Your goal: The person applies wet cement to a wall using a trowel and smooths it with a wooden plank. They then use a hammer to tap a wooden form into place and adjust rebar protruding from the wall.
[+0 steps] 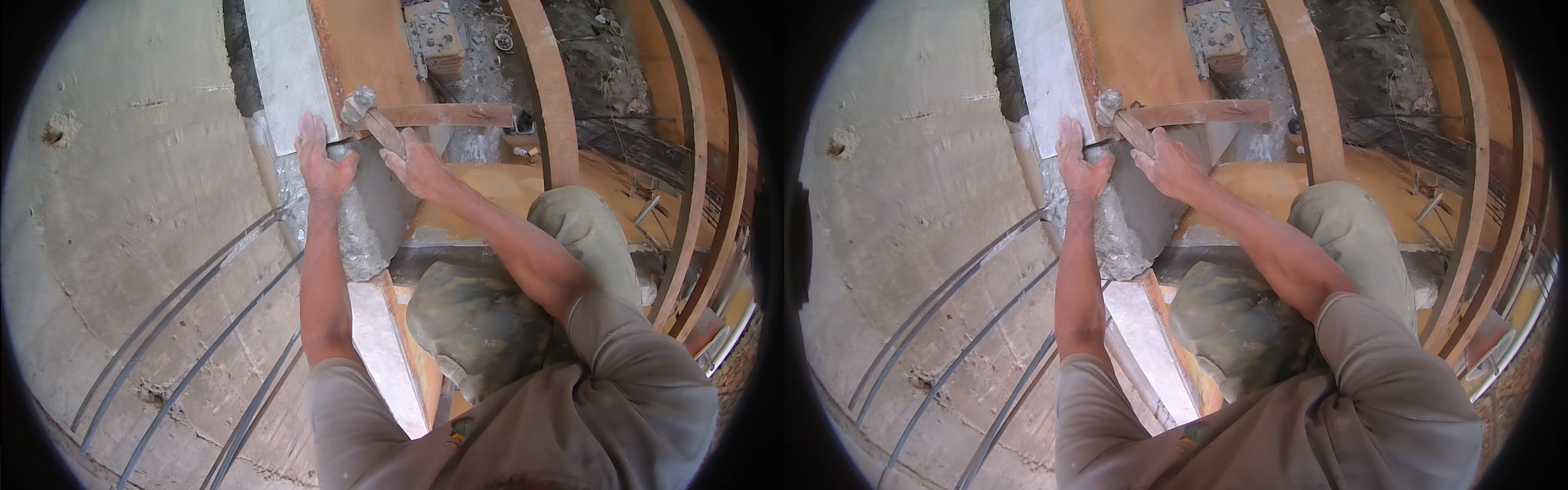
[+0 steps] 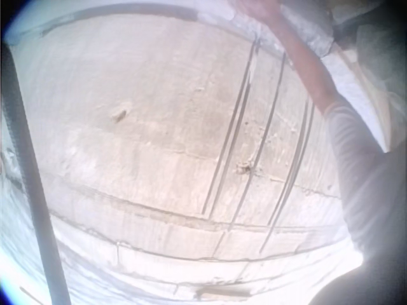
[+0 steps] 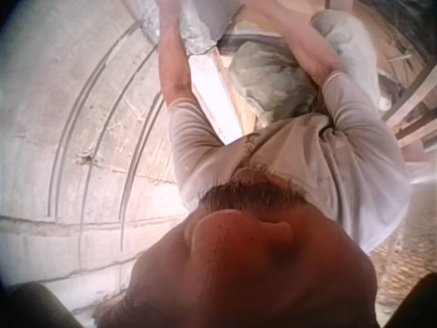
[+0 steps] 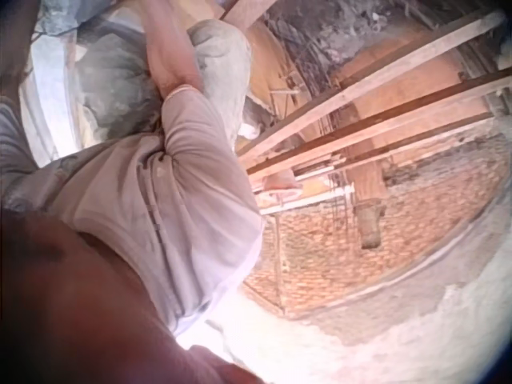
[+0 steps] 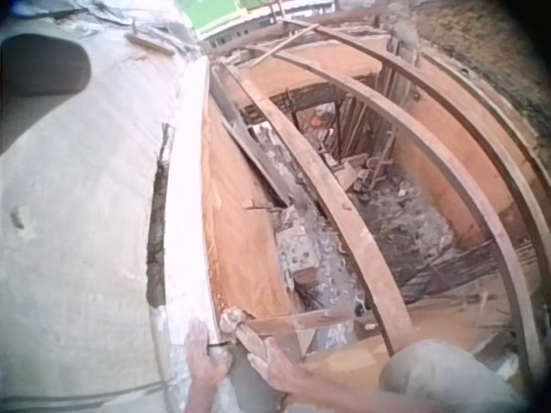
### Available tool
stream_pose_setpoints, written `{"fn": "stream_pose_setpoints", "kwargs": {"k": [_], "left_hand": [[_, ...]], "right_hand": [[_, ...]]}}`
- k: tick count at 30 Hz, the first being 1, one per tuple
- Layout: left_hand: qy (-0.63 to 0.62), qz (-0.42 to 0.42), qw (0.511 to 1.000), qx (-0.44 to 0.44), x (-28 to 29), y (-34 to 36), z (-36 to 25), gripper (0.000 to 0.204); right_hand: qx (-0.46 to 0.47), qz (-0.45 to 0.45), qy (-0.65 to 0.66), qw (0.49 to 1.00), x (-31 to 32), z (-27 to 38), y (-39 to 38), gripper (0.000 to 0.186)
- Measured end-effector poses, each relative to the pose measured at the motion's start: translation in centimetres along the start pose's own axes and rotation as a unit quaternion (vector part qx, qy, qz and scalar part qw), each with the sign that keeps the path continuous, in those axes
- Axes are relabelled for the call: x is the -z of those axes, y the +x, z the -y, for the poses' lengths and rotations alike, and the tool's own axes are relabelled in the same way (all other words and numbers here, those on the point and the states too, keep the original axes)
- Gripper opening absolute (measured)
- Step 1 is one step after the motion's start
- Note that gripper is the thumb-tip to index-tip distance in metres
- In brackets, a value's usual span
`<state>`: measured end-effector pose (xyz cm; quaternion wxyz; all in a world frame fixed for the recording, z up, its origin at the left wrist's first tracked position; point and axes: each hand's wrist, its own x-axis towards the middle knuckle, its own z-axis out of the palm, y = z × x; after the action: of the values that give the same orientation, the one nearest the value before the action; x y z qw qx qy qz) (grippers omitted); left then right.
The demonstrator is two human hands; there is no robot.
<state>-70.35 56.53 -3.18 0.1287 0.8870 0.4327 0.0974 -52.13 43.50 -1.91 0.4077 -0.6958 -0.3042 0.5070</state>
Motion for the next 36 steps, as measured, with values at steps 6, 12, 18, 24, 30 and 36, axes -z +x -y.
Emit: {"fn": "stream_pose_setpoints", "kwargs": {"k": [6, 12, 18, 24, 30, 36], "left_hand": [[-0.002, -0.016, 1.0, 0.002, 0.2, 0.1, -0.2, 0.089], [0.017, 0.006, 1.0, 0.025, 0.0, -0.4, 0.3, 0.089], [-0.001, -0.012, 1.0, -0.001, -0.1, 0.4, -0.2, 0.089], [0.001, -0.008, 1.0, 0.008, 0.2, -0.1, 0.0, 0.09], [0.008, 0.005, 1.0, 0.019, 0.0, -0.7, 0.3, 0.087], [0.001, -0.01, 1.0, 0.001, 0.1, 0.7, -0.6, 0.089]], "right_hand": [[0.061, -0.059, 0.159, 0.984, 0.2, 2.2, -1.6, 0.048], [0.032, 0.013, -0.009, 0.999, 1.3, 1.1, 0.1, 0.049], [0.037, -0.033, 0.018, 0.999, -1.2, -0.9, 0.3, 0.048], [0.016, -0.053, 0.098, 0.994, -0.2, -0.1, -0.3, 0.048], [0.036, 0.007, -0.058, 0.998, 1.4, 0.7, 0.8, 0.047], [0.056, -0.048, -0.02, 0.997, -1.2, -2.5, 1.8, 0.047]]}}
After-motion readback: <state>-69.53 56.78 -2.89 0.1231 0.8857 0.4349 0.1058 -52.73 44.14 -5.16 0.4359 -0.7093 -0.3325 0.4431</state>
